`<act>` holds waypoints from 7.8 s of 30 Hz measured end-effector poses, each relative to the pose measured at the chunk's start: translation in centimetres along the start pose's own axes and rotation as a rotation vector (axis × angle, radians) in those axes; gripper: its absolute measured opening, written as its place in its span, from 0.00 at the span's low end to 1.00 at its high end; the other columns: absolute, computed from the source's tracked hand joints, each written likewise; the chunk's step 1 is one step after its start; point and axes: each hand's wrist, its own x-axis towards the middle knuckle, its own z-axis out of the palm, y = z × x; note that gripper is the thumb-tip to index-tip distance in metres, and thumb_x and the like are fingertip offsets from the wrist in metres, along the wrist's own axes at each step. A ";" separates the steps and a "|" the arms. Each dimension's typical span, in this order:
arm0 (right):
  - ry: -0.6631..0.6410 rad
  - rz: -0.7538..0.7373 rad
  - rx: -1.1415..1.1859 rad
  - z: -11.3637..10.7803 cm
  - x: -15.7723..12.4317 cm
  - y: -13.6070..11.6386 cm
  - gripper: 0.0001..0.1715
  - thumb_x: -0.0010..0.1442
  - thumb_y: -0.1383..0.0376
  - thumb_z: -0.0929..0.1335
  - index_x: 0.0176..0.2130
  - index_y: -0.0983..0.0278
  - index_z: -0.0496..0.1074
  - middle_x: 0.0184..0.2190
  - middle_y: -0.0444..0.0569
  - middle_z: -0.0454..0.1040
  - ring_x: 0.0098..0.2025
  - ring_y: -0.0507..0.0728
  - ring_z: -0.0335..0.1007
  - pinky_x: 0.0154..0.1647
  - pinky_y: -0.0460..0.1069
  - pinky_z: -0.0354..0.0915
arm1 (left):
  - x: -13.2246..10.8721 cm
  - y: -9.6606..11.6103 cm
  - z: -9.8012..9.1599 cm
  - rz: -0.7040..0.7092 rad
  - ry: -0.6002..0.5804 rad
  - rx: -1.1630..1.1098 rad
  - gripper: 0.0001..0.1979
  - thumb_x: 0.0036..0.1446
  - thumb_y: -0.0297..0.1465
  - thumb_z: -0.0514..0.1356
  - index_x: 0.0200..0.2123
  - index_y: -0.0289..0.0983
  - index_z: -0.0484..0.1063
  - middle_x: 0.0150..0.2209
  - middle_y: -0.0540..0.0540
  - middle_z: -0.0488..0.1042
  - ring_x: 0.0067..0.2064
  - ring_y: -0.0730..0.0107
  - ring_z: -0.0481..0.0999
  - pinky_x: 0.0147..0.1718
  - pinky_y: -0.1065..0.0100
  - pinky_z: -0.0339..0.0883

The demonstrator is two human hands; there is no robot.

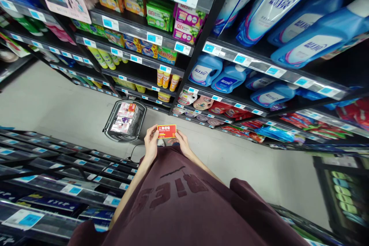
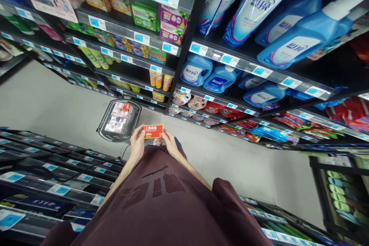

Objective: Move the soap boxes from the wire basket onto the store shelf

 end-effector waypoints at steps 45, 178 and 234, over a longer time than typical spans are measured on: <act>0.103 -0.143 -0.198 0.4 -0.2 1.4 0.24 0.47 0.60 0.79 0.40 0.60 0.68 0.39 0.46 0.79 0.38 0.56 0.77 0.40 0.50 0.74 | -0.5 1.0 0.3 0.063 -0.237 0.088 0.25 0.53 0.34 0.71 0.55 0.41 0.76 0.61 0.40 0.72 0.64 0.54 0.70 0.65 0.56 0.62; -0.245 0.651 0.201 -1.3 0.8 1.9 0.46 0.61 0.32 0.54 0.32 0.67 0.74 0.12 0.42 0.65 0.25 0.57 0.76 0.31 0.47 0.67 | 0.5 -1.0 -0.6 -0.161 -0.235 0.164 0.23 0.56 0.47 0.65 0.48 0.38 0.76 0.48 0.43 0.79 0.47 0.61 0.77 0.48 0.65 0.69; -0.158 0.231 0.274 0.1 -1.4 0.8 0.47 0.33 0.72 0.81 0.53 0.57 0.71 0.50 0.46 0.77 0.48 0.59 0.75 0.54 0.54 0.70 | -0.3 1.6 0.2 -0.202 -0.386 0.159 0.19 0.60 0.45 0.62 0.42 0.37 0.81 0.48 0.41 0.82 0.52 0.54 0.78 0.54 0.60 0.68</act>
